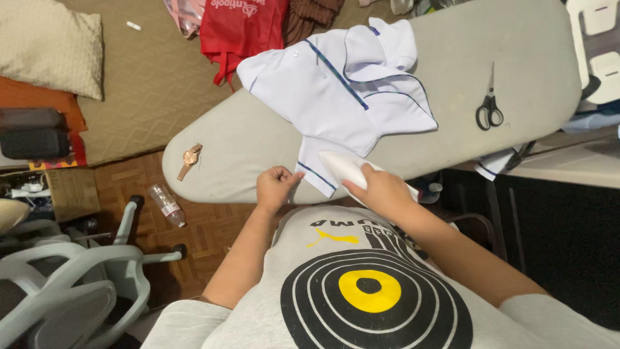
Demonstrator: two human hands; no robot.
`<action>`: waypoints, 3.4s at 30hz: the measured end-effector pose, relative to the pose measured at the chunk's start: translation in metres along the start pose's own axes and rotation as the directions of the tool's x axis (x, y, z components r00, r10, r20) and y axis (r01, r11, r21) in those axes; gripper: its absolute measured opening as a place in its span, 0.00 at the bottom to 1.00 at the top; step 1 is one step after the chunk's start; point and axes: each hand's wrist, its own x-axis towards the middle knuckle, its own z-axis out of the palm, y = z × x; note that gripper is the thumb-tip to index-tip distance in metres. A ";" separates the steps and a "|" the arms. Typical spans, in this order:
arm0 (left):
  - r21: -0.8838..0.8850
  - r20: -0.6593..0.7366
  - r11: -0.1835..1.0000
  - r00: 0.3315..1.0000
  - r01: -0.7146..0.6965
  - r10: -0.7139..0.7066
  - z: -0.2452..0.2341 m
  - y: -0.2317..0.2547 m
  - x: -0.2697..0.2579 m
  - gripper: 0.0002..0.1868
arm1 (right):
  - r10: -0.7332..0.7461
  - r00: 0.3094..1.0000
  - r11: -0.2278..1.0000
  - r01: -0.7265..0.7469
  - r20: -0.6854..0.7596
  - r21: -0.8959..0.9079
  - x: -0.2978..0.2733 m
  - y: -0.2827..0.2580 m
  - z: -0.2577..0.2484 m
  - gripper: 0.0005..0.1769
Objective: The person irons a white short-sleeved shirt on an ironing board, repeatedly smoothing the collar, sleeves, and body. They then use scissors to trim a blue drawstring, place the shirt on a hanger with a plaid garment, and adjust the collar and drawstring.
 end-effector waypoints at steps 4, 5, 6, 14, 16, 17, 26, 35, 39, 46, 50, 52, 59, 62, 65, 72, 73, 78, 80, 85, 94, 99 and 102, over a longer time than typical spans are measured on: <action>0.033 -0.010 0.999 1.000 0.008 -0.008 -0.004 0.006 -0.007 0.20 | 0.007 1.000 1.000 -0.007 -0.008 -0.010 -0.002 -0.014 -0.002 0.35; 0.022 -0.008 1.000 1.000 0.011 -0.011 -0.003 0.009 -0.007 0.20 | 0.022 1.000 1.000 -0.022 -0.015 -0.001 0.005 -0.022 -0.001 0.35; 0.011 -0.005 1.000 1.000 0.014 -0.014 -0.002 0.011 -0.007 0.20 | 0.037 0.999 0.999 -0.037 -0.021 0.009 0.013 -0.031 0.000 0.34; 0.025 -0.012 0.999 0.999 -0.030 0.030 0.000 0.007 -0.008 0.20 | -0.055 0.998 0.998 0.055 0.020 0.027 0.038 -0.045 -0.002 0.34; 0.037 -0.024 0.998 0.998 -0.055 0.056 -0.003 0.008 -0.007 0.20 | -0.064 0.995 0.998 0.064 0.075 0.003 0.031 -0.031 -0.008 0.35; 0.030 -0.022 0.998 0.999 -0.049 0.049 -0.003 0.008 -0.007 0.20 | -0.062 0.992 0.998 0.064 0.106 -0.010 0.020 -0.019 -0.013 0.35; 0.030 -0.001 1.000 1.000 -0.009 0.009 0.000 0.004 -0.005 0.20 | -0.073 0.995 0.997 0.073 0.068 0.004 0.014 -0.027 -0.002 0.34; 0.042 -0.017 0.999 1.000 -0.012 0.013 0.000 0.006 -0.004 0.20 | -0.028 0.999 0.999 0.028 0.027 0.017 0.033 -0.031 0.000 0.34; 0.033 -0.008 0.999 1.000 0.006 -0.006 -0.001 0.008 -0.004 0.19 | 0.037 0.999 0.999 -0.036 0.035 -0.005 -0.013 0.019 -0.011 0.37; 0.038 -0.008 0.998 0.999 -0.047 0.048 -0.003 0.003 -0.004 0.20 | -0.026 0.999 1.000 0.026 0.024 -0.001 0.008 -0.003 0.001 0.36; 0.043 -0.009 0.996 0.996 -0.084 0.085 -0.001 -0.001 -0.002 0.20 | -0.023 0.999 1.000 0.022 0.042 0.020 0.040 -0.040 0.004 0.35; 0.025 -0.016 0.996 0.996 -0.088 0.089 0.000 -0.001 -0.002 0.20 | -0.026 0.998 0.999 0.024 0.052 0.024 0.044 -0.044 0.002 0.35; -0.012 0.000 1.000 1.000 -0.013 0.013 -0.002 0.010 -0.008 0.20 | -0.010 0.979 0.997 0.026 0.204 -0.077 -0.023 0.010 -0.025 0.35; -0.006 -0.003 1.000 1.000 -0.019 0.019 -0.003 0.012 -0.010 0.19 | 0.114 0.964 0.989 -0.086 0.241 -0.123 -0.044 0.031 -0.043 0.35; -0.047 0.009 0.997 0.998 -0.063 0.063 -0.008 0.015 -0.012 0.20 | 0.155 0.961 0.976 -0.113 0.228 -0.186 -0.055 0.046 -0.060 0.36; 0.465 0.112 0.525 0.635 -0.713 0.764 0.023 0.031 -0.033 0.20 | 0.356 0.931 0.902 -0.363 0.074 0.232 -0.058 0.069 -0.075 0.31; 0.458 0.295 0.419 0.579 -0.784 0.760 0.035 0.035 -0.033 0.29 | 0.350 0.936 0.896 -0.346 0.039 0.277 -0.058 0.070 -0.072 0.30; 0.583 0.696 0.092 0.554 -0.808 0.456 0.064 0.041 -0.030 0.55 | 0.348 0.937 0.865 -0.309 -0.029 0.395 -0.059 0.078 -0.064 0.29; 0.647 0.725 -0.043 0.597 -0.761 0.343 0.068 0.042 -0.026 0.57 | 0.349 0.937 0.870 -0.316 -0.019 0.378 -0.061 0.080 -0.064 0.30; 0.435 0.572 0.347 0.553 -0.831 0.606 0.052 0.035 -0.025 0.43 | 0.273 0.962 0.941 -0.263 -0.022 0.212 -0.060 0.069 -0.063 0.32; 0.542 0.098 0.607 0.761 -0.581 0.641 -0.006 -0.015 -0.053 0.27 | -0.060 0.995 0.998 0.058 0.078 0.037 0.014 -0.016 -0.030 0.35; 0.547 0.127 0.616 0.783 -0.567 0.608 -0.003 -0.021 -0.055 0.36 | -0.136 0.991 0.991 0.136 -0.003 -0.012 0.056 -0.061 0.001 0.36; 0.715 0.258 0.419 0.768 -0.560 0.586 -0.001 -0.025 -0.053 0.40 | -0.125 0.992 0.992 0.125 -0.026 -0.005 0.049 -0.054 0.006 0.36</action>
